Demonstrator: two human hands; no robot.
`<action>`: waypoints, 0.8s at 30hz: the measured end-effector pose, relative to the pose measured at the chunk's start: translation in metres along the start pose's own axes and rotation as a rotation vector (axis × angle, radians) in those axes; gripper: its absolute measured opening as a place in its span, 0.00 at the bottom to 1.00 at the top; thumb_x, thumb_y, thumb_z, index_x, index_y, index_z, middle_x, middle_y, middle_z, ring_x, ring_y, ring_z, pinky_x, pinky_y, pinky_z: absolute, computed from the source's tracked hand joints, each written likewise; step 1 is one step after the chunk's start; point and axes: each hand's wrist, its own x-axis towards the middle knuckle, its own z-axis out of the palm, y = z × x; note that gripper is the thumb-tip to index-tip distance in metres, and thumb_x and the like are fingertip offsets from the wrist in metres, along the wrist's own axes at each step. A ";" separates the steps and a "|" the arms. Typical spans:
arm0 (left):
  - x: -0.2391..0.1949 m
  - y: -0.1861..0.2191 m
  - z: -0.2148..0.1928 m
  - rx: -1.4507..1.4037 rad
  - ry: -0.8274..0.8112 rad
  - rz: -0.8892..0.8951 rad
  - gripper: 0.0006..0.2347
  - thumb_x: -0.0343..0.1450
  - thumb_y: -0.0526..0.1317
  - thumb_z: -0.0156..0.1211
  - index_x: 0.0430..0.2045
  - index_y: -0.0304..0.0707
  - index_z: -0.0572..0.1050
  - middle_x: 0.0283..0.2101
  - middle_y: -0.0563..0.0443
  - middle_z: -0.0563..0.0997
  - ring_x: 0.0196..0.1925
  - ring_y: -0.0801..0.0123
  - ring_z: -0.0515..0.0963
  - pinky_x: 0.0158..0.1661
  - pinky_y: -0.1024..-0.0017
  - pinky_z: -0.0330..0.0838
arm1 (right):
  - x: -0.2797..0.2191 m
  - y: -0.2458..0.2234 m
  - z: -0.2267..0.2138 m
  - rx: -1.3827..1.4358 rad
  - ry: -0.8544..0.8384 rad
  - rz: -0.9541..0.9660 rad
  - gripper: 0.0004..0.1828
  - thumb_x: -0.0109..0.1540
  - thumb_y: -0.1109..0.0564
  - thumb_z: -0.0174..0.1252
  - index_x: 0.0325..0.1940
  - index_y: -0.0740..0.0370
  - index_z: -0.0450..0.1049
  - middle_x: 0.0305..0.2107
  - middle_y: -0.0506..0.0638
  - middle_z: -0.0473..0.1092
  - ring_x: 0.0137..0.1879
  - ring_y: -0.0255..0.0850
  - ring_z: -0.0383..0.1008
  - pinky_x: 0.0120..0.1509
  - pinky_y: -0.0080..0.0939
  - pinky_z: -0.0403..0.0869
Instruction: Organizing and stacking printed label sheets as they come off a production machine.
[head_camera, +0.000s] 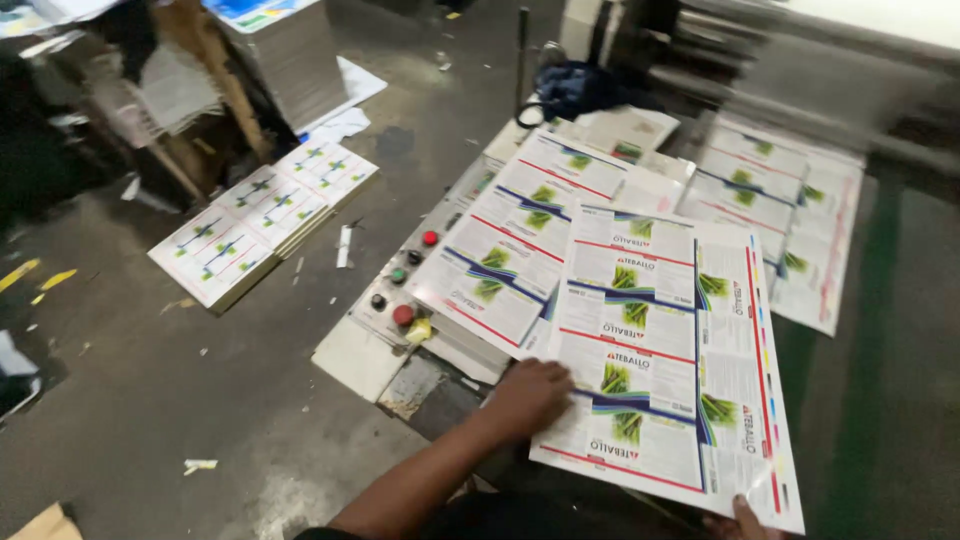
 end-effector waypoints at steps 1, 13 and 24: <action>-0.003 -0.009 -0.005 0.037 0.016 -0.083 0.13 0.70 0.45 0.63 0.42 0.37 0.78 0.53 0.44 0.80 0.59 0.54 0.77 0.58 0.54 0.68 | -0.006 -0.026 0.006 0.015 0.056 -0.012 0.29 0.69 0.61 0.47 0.76 0.69 0.58 0.50 0.64 0.74 0.41 0.52 0.77 0.41 0.51 0.78; -0.010 -0.044 -0.026 0.284 -0.005 -0.228 0.19 0.70 0.45 0.61 0.52 0.35 0.74 0.62 0.43 0.75 0.67 0.53 0.70 0.62 0.50 0.62 | -0.075 -0.129 0.062 0.096 0.567 0.170 0.17 0.70 0.60 0.53 0.63 0.66 0.67 0.43 0.57 0.74 0.41 0.45 0.76 0.38 0.46 0.77; 0.004 -0.046 -0.042 0.146 0.145 -0.169 0.09 0.66 0.33 0.58 0.38 0.36 0.78 0.44 0.42 0.84 0.50 0.50 0.83 0.51 0.55 0.74 | 0.019 -0.122 0.086 0.092 0.329 0.091 0.17 0.70 0.56 0.53 0.60 0.67 0.69 0.41 0.58 0.75 0.37 0.45 0.77 0.33 0.45 0.75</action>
